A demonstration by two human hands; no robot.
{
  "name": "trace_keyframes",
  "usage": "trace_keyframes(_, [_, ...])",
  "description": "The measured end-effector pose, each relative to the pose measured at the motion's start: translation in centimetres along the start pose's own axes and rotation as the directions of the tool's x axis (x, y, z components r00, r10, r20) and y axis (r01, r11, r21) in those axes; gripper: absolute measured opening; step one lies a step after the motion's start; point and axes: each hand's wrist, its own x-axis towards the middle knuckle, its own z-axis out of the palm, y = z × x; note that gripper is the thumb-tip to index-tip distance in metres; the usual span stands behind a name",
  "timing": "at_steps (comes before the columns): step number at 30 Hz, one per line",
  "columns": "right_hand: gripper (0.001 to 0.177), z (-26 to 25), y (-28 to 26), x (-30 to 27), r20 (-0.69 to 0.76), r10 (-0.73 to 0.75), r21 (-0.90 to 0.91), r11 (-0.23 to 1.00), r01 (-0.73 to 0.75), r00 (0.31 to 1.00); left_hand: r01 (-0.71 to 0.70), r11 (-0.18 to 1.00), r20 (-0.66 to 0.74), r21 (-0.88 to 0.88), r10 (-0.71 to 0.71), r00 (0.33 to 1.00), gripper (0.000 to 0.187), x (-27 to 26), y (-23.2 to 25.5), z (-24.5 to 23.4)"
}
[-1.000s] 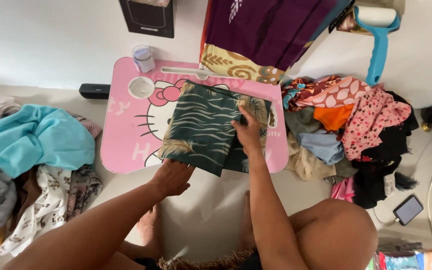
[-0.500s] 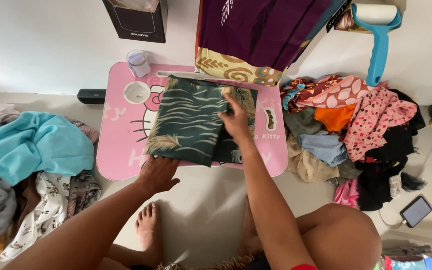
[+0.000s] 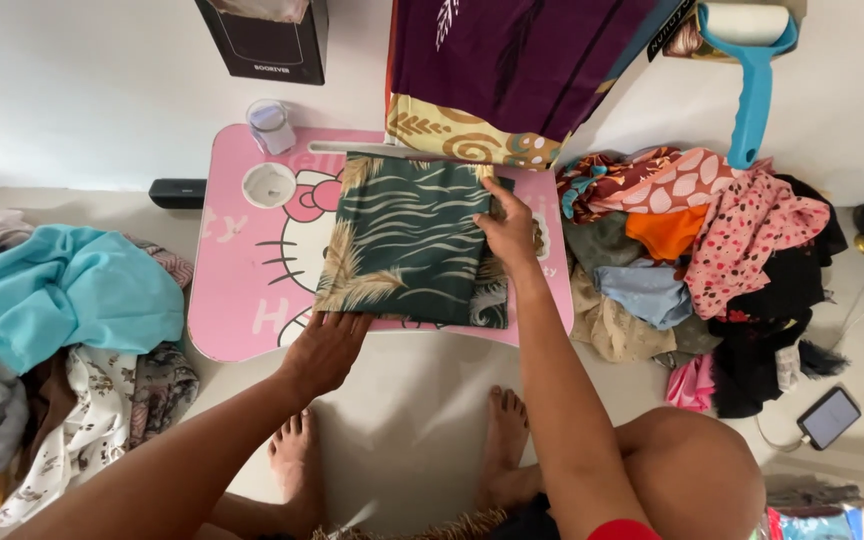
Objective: Folding a piece of patterned fabric and using a lint roller to clean its surface.
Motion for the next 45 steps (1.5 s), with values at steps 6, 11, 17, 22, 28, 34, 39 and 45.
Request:
trace_keyframes(6, [0.062,-0.5,2.0,0.1,-0.015,0.028,-0.041,0.999,-0.028,1.0,0.091,0.993,-0.19,0.081,-0.074,0.979,0.075,0.6,1.3,-0.1])
trace_keyframes(11, [0.061,-1.5,1.8,0.4,-0.06,0.055,-0.028,0.998,-0.057,0.997,0.171,0.978,-0.418,0.122,-0.105,0.902,0.028,1.2,2.3,-1.5])
trace_keyframes(17, [0.063,-2.8,1.6,0.0,-0.108,0.094,0.005,0.996,-0.094,0.99,0.178,0.981,-0.205,0.078,-0.159,0.966,0.031,1.6,3.5,0.4])
trace_keyframes(22, [0.062,-3.3,3.7,-0.3,-0.079,0.1,-0.025,0.994,-0.103,0.992,0.156,0.985,-0.129,0.072,-0.146,0.981,0.037,1.7,4.2,0.6])
trace_keyframes(28, [0.083,-2.5,4.2,-2.3,-0.137,0.059,0.028,0.998,-0.056,0.989,0.162,0.987,-0.048,-0.006,-0.162,0.986,0.062,2.6,4.6,2.5])
trace_keyframes(34, [0.099,-1.9,6.3,-5.5,-0.2,0.292,0.12,0.955,-0.272,0.935,0.169,0.985,0.006,-0.016,-0.169,0.986,0.063,3.0,4.6,2.8])
trace_keyframes(39, [0.106,-1.4,4.3,-7.4,-0.138,0.335,-0.045,0.938,-0.344,0.932,0.19,0.981,0.0,-0.038,-0.19,0.982,0.053,3.9,5.3,4.8])
trace_keyframes(45, [0.087,-3.0,1.4,-9.9,-0.152,0.197,0.151,0.973,-0.174,0.969,0.168,0.986,0.012,-0.02,-0.167,0.986,0.039,4.3,5.2,3.9])
